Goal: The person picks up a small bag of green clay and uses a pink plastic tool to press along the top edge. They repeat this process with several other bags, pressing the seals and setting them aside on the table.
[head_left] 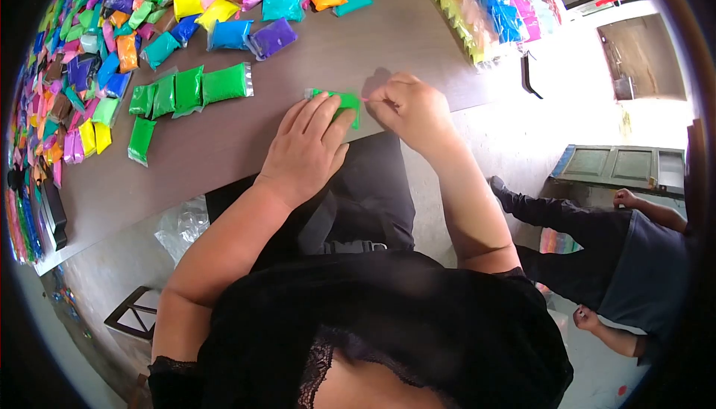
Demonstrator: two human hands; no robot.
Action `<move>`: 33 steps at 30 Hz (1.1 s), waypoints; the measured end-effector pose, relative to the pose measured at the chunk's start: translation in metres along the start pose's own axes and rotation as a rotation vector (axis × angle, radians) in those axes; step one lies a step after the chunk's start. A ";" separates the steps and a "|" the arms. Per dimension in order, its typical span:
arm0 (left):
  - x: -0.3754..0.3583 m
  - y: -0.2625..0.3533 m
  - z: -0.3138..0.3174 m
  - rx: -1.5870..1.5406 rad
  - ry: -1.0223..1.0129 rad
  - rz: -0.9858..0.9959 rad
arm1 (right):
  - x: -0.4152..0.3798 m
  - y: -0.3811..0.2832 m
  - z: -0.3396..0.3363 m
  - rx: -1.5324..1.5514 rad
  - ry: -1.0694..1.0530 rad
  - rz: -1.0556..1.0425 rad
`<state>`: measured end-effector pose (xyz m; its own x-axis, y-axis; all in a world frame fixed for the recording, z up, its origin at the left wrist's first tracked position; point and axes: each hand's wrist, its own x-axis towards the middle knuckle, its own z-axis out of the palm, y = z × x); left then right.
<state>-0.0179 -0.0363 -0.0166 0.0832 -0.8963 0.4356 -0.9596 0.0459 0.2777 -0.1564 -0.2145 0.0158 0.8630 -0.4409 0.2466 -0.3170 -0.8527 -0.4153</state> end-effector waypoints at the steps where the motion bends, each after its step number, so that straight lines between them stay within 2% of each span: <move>1: -0.001 0.001 0.002 0.019 0.031 0.014 | -0.004 -0.002 -0.001 0.092 0.010 0.051; 3: -0.001 0.002 0.003 0.049 0.014 0.023 | -0.010 -0.002 0.001 0.185 0.029 0.110; 5: 0.000 0.002 0.004 0.081 -0.004 0.029 | -0.015 -0.004 0.011 0.241 0.179 0.177; 8: -0.001 0.001 0.004 0.109 0.005 0.046 | -0.019 -0.018 0.019 0.220 0.142 0.188; 9: -0.001 0.001 0.002 0.096 -0.008 0.040 | -0.018 -0.015 0.022 0.139 0.193 0.161; 13: 0.000 0.001 0.003 0.083 -0.017 0.034 | -0.016 -0.011 0.017 0.127 0.245 0.159; 15: -0.001 0.001 0.001 0.068 -0.026 0.030 | -0.022 -0.017 0.020 0.140 0.221 0.060; 18: 0.001 0.001 0.000 0.061 -0.028 0.032 | -0.020 -0.010 0.021 0.027 0.270 0.146; 22: 0.001 0.000 -0.001 0.052 -0.046 0.033 | -0.026 -0.023 0.022 0.109 0.253 0.107; 25: 0.002 0.001 -0.002 0.020 -0.029 0.035 | -0.018 -0.013 0.024 -0.012 0.247 0.155; 28: 0.000 -0.001 -0.008 -0.070 -0.038 0.010 | -0.014 -0.008 0.017 0.122 0.251 0.235; 30: -0.002 -0.006 -0.016 -0.102 -0.030 -0.005 | -0.014 -0.007 0.014 0.332 0.176 0.272; 33: -0.013 -0.008 -0.014 -0.151 -0.003 -0.042 | -0.017 -0.007 0.015 0.319 0.204 0.228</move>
<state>-0.0076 -0.0190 -0.0122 0.1217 -0.9001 0.4183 -0.9039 0.0736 0.4213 -0.1629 -0.1965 0.0012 0.6793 -0.6816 0.2719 -0.3256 -0.6120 -0.7207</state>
